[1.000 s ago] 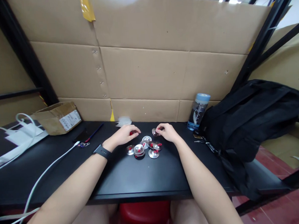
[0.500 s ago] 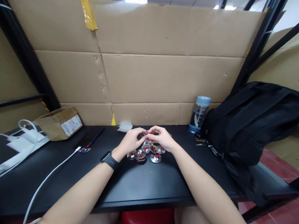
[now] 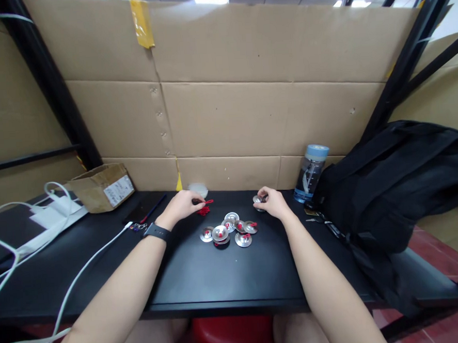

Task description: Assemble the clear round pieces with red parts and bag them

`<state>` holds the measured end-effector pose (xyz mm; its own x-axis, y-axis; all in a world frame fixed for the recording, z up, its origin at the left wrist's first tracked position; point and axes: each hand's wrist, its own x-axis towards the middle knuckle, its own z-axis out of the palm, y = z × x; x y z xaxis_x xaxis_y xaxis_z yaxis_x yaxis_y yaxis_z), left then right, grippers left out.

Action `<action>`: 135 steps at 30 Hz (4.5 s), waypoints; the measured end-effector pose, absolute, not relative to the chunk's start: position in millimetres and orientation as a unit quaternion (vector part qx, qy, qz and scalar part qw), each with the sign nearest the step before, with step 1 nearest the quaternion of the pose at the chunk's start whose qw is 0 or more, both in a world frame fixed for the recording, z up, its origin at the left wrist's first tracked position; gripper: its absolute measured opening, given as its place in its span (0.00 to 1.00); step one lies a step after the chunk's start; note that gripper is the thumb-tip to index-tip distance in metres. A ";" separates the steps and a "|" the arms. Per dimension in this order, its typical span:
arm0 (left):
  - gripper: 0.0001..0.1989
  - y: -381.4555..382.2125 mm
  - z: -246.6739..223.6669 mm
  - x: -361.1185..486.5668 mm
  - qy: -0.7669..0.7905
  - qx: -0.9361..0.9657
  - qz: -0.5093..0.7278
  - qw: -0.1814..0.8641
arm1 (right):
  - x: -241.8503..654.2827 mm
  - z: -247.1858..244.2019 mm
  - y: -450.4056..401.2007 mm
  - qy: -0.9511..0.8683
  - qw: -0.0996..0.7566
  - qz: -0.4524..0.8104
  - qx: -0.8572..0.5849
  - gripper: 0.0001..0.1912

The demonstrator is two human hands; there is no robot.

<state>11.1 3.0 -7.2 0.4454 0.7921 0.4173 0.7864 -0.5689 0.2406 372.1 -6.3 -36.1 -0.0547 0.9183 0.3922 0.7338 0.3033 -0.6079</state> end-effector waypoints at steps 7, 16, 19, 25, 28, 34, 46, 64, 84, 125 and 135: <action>0.09 18.0 -22.8 -3.2 0.469 0.854 0.224 0.016 | 388.1 -48.2 0.5 -0.728 0.304 0.136 -0.599 0.19; 0.11 -5.1 -15.1 36.7 0.378 0.889 0.240 0.089 | 378.3 -39.3 -3.5 -0.754 0.281 0.086 -0.588 0.15; 0.10 -22.0 -9.8 60.7 0.318 0.915 0.225 0.106 | 372.0 -20.6 -16.3 -0.789 0.251 0.153 -0.539 0.15; 0.10 -36.2 -7.6 77.8 0.292 0.925 0.228 0.084 | 357.9 3.8 -40.6 -0.839 0.072 0.295 -0.453 0.10; 0.08 -36.5 -8.1 78.7 0.301 0.917 0.248 0.081 | 354.5 4.1 -41.8 -0.840 0.127 0.279 -0.447 0.07; 0.07 -43.8 -8.0 92.0 0.293 0.880 0.350 0.129 | 329.2 -2.8 -41.8 -0.759 0.339 0.403 -0.384 0.15; 0.05 -41.0 -11.3 94.3 0.307 0.863 0.389 0.096 | 291.5 -18.6 -51.2 -0.665 0.446 0.500 -0.330 0.19; 0.06 9.5 -18.4 12.6 0.484 0.840 0.243 0.037 | 391.3 -42.3 -1.9 -0.725 0.290 0.144 -0.607 0.11; 0.08 -40.2 -8.8 83.1 0.369 0.893 0.249 0.063 | 326.7 -12.0 -40.0 -0.851 0.179 0.298 -0.393 0.28; 0.06 -6.7 -1.2 13.7 0.576 0.795 0.186 -0.040 | 379.8 -36.0 -6.0 -0.700 0.316 0.130 -0.627 0.14; 0.06 1.7 -12.7 11.3 0.571 0.796 0.200 -0.012 | 383.7 -45.1 -2.1 -0.731 0.281 0.143 -0.605 0.14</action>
<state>11.3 1.7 -12.7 0.2671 0.9045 0.3324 0.9140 -0.3470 0.2100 383.7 -2.1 -45.1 -0.1097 0.9649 0.2387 0.8044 0.2272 -0.5489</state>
